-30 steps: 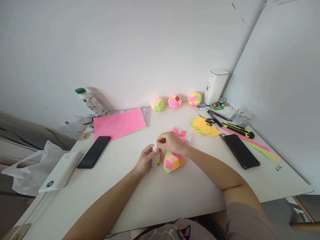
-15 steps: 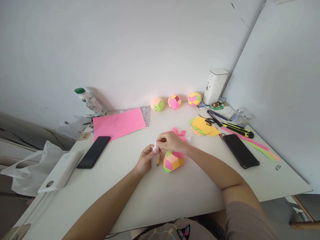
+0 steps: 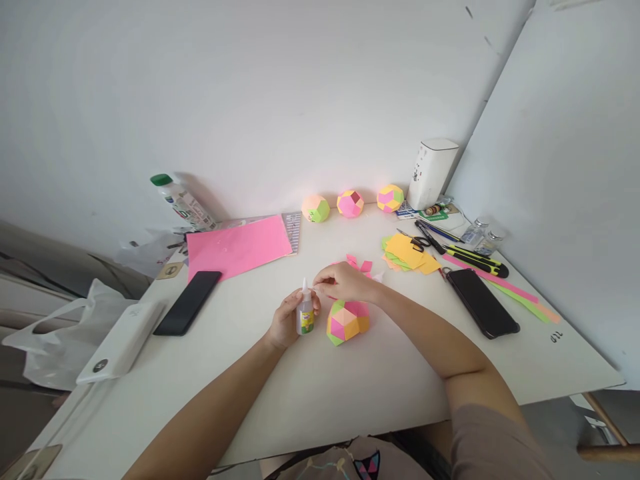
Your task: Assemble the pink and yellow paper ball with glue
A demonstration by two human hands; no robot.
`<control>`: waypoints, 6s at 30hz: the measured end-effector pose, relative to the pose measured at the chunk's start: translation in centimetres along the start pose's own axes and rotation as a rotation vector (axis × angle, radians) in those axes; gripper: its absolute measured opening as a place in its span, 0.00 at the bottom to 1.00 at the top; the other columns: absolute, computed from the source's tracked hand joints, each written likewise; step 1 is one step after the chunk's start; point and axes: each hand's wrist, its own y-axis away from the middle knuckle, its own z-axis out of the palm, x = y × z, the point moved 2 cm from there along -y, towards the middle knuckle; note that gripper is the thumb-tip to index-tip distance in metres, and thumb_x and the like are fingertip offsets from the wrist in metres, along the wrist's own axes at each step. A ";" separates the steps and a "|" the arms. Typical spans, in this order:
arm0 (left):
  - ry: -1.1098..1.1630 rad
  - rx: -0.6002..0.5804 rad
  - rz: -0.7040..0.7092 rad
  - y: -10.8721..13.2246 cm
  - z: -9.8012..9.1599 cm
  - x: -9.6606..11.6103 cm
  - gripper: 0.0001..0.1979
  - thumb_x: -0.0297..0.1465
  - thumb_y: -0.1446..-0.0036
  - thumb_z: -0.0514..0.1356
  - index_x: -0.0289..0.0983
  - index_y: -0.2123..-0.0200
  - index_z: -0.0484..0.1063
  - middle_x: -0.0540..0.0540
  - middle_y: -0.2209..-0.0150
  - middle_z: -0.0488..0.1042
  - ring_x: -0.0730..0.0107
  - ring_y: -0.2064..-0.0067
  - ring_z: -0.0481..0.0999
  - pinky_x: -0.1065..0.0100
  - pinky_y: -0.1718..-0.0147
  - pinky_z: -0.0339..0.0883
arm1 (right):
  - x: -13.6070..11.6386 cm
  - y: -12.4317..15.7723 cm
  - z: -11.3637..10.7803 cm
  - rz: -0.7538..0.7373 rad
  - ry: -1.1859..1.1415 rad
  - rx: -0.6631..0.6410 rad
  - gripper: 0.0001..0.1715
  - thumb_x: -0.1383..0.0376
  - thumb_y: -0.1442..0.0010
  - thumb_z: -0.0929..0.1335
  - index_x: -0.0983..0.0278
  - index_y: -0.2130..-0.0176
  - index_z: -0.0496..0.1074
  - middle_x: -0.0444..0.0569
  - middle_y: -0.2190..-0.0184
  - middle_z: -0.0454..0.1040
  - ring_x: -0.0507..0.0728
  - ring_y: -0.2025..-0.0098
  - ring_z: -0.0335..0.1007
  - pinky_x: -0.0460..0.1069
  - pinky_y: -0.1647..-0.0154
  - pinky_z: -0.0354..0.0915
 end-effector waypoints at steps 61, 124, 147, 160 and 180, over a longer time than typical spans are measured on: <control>-0.050 0.026 0.002 0.1 0.0 -0.6 0.12 0.38 0.52 0.67 0.36 0.67 0.76 0.46 0.71 0.77 0.67 0.68 0.74 0.66 0.68 0.64 | -0.2 0.4 1.4 0.029 0.122 0.168 0.05 0.69 0.49 0.66 0.65 0.74 0.71 0.46 0.75 0.75 0.51 0.73 0.69 0.43 0.75 0.59; -0.040 0.073 -0.006 0.1 -0.4 -0.4 0.14 0.38 0.53 0.67 0.37 0.63 0.77 0.45 0.71 0.74 0.67 0.67 0.70 0.65 0.67 0.61 | 0.4 -0.1 0.3 0.002 0.104 0.242 0.06 0.74 0.53 0.65 0.66 0.78 0.69 0.42 0.79 0.70 0.48 0.76 0.63 0.43 0.75 0.58; 0.045 0.137 -0.020 0.0 -0.4 -0.5 0.14 0.37 0.56 0.69 0.38 0.65 0.78 0.46 0.66 0.76 0.66 0.62 0.73 0.62 0.60 0.64 | 0.1 0.3 1.7 0.119 0.212 0.059 0.04 0.69 0.53 0.68 0.66 0.78 0.70 0.42 0.80 0.70 0.48 0.77 0.62 0.43 0.79 0.51; -0.017 0.094 -0.031 0.1 -0.1 -0.2 0.13 0.35 0.58 0.70 0.36 0.69 0.75 0.47 0.73 0.74 0.71 0.70 0.70 0.67 0.70 0.60 | 0.1 0.2 0.5 -0.003 0.010 0.258 0.04 0.71 0.50 0.66 0.66 0.72 0.71 0.44 0.74 0.73 0.49 0.73 0.66 0.43 0.74 0.61; -0.049 0.057 -0.065 0.2 -0.2 -0.5 0.13 0.33 0.60 0.71 0.37 0.70 0.75 0.49 0.73 0.74 0.74 0.72 0.70 0.70 0.72 0.62 | -0.3 0.2 0.2 -0.029 0.101 0.213 0.04 0.73 0.52 0.65 0.66 0.77 0.69 0.43 0.78 0.71 0.49 0.76 0.64 0.43 0.76 0.59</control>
